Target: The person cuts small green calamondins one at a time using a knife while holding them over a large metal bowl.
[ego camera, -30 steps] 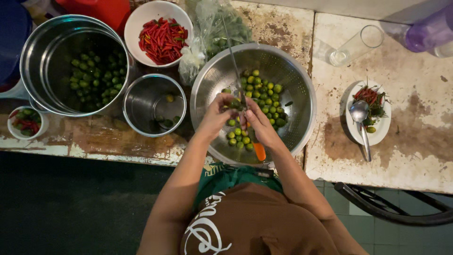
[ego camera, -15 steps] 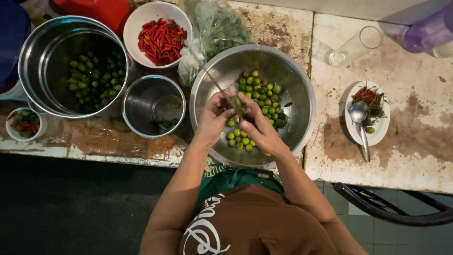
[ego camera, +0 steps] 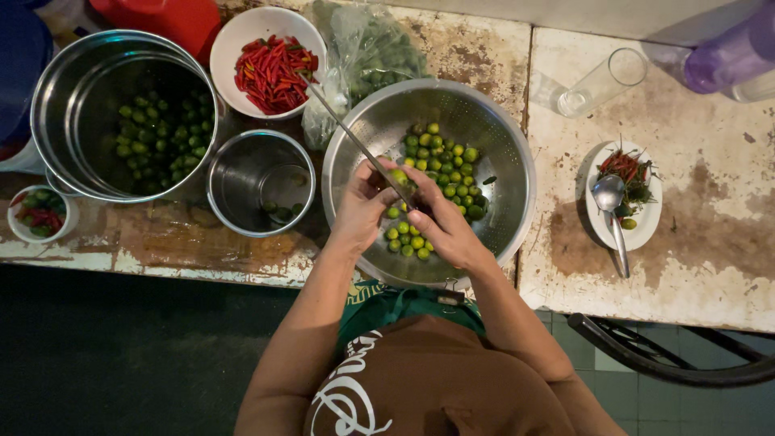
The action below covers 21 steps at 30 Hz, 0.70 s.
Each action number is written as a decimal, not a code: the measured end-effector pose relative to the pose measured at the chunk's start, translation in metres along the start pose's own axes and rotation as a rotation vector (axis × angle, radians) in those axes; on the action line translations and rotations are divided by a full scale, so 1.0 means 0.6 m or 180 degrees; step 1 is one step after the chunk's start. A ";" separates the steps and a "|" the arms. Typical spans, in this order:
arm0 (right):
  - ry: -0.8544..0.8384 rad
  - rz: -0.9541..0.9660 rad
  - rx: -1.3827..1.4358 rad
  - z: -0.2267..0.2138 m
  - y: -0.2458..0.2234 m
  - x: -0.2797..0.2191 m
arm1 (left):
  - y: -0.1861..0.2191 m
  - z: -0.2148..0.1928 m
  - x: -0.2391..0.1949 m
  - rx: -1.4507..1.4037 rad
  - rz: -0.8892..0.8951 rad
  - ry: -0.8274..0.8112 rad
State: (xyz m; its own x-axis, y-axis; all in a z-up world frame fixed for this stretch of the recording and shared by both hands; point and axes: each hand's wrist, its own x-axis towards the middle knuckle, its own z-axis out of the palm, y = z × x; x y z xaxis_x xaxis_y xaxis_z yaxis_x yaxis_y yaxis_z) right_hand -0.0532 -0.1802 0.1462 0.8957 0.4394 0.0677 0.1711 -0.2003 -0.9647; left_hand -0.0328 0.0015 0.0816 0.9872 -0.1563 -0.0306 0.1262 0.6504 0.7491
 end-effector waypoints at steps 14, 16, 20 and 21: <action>-0.0172 0.0417 0.0208 -0.008 -0.003 -0.009 | 0.016 0.005 0.005 0.0810 0.0363 -0.0024; -0.0175 0.0181 0.0152 -0.008 -0.007 -0.006 | 0.020 0.007 0.005 0.0734 0.0452 -0.0108; -0.0127 -0.0236 0.0028 -0.006 -0.017 0.001 | 0.027 0.002 0.004 0.0521 0.0265 0.0037; -0.0140 -0.0179 0.0037 -0.004 -0.018 0.002 | 0.028 -0.002 0.004 0.0505 0.0280 0.0023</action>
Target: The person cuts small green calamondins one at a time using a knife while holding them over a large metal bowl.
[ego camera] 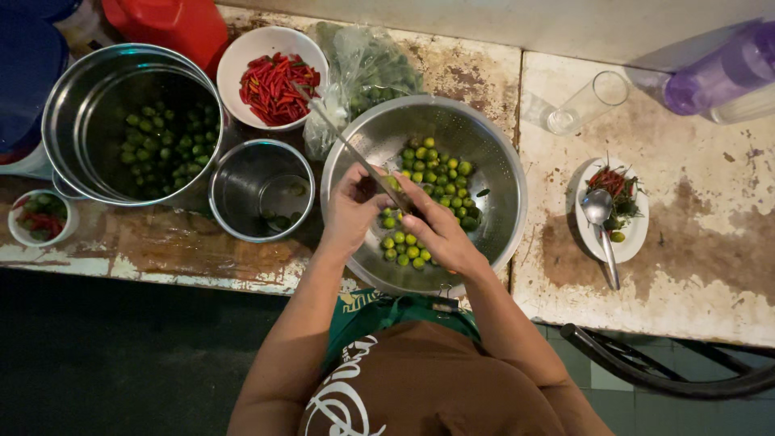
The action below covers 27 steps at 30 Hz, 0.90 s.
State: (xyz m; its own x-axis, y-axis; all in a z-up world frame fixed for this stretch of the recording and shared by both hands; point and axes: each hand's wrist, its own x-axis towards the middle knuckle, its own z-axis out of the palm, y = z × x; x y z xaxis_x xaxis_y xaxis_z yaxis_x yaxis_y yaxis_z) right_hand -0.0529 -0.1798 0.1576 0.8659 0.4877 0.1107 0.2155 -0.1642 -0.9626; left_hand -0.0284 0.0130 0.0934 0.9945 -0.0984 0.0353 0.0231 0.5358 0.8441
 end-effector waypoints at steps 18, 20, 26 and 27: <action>0.0194 0.0253 0.0096 0.006 0.017 0.004 | 0.001 -0.015 0.017 0.0236 0.0099 -0.0178; 0.0249 0.0225 0.0016 0.007 0.023 0.005 | 0.012 -0.012 0.017 0.0497 0.0150 -0.0272; 0.0308 -0.0006 0.0173 0.017 0.031 0.010 | 0.053 0.012 0.011 0.1027 0.0315 -0.0340; 0.0401 0.0244 0.0449 0.018 0.033 0.014 | 0.057 0.017 0.010 0.1279 0.0418 -0.0318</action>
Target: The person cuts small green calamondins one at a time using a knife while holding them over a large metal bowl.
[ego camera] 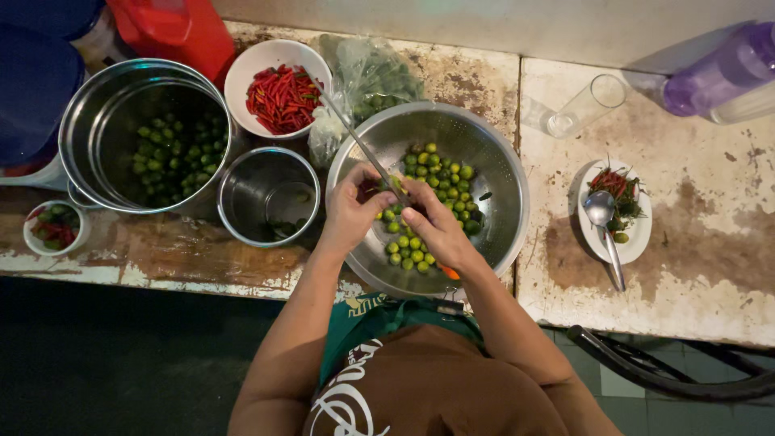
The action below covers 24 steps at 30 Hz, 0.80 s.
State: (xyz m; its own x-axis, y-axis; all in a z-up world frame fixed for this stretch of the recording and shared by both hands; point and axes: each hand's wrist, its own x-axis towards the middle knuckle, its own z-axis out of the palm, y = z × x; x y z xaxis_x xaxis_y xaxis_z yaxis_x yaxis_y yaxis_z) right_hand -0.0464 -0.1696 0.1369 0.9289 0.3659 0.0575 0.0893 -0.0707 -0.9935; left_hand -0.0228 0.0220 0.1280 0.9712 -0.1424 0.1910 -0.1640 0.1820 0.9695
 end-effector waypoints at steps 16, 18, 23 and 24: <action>-0.0372 0.0888 0.1392 -0.004 -0.006 0.016 | -0.063 -0.026 -0.027 -0.1107 -0.0510 0.0183; -0.0430 0.0834 0.1364 -0.004 -0.012 0.020 | -0.068 -0.030 -0.027 -0.1286 -0.0543 0.0203; -0.0528 0.0946 0.1431 -0.001 -0.017 0.019 | -0.071 -0.038 -0.035 -0.1618 -0.0614 0.0291; -0.0577 0.0937 0.1452 0.000 -0.016 0.020 | -0.070 -0.039 -0.036 -0.1627 -0.0603 0.0316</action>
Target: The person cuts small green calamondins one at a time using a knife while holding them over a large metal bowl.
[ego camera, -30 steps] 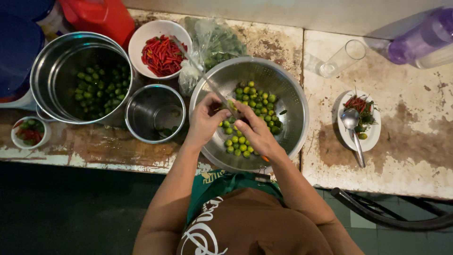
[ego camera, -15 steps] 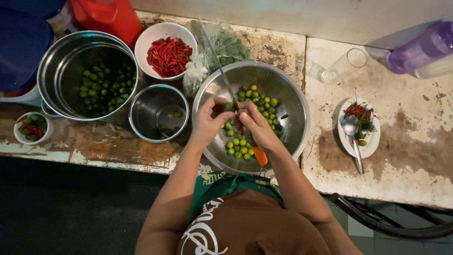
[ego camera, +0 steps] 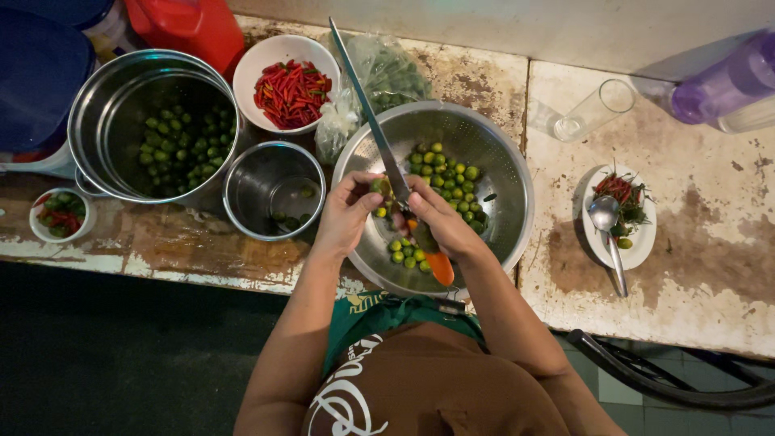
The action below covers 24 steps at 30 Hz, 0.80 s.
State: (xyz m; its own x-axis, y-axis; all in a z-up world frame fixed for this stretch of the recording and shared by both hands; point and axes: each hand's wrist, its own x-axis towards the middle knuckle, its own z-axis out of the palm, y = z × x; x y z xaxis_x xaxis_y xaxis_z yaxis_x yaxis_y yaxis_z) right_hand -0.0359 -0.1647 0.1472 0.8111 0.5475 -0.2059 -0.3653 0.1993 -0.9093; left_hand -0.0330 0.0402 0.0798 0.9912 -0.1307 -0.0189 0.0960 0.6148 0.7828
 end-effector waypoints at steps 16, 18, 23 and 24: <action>-0.0109 -0.0142 0.0424 -0.008 0.026 0.001 | 0.037 0.033 -0.015 0.0644 0.0574 0.0207; -0.0055 -0.0246 0.0484 -0.010 0.033 -0.001 | 0.038 0.040 -0.016 0.0635 0.0721 0.0082; 0.0042 -0.0524 0.0368 -0.014 0.042 0.000 | 0.046 0.056 -0.015 0.0666 0.0791 -0.0055; 0.0056 -0.0513 0.0387 -0.013 0.045 -0.001 | 0.047 0.058 -0.015 0.0645 0.0800 -0.0070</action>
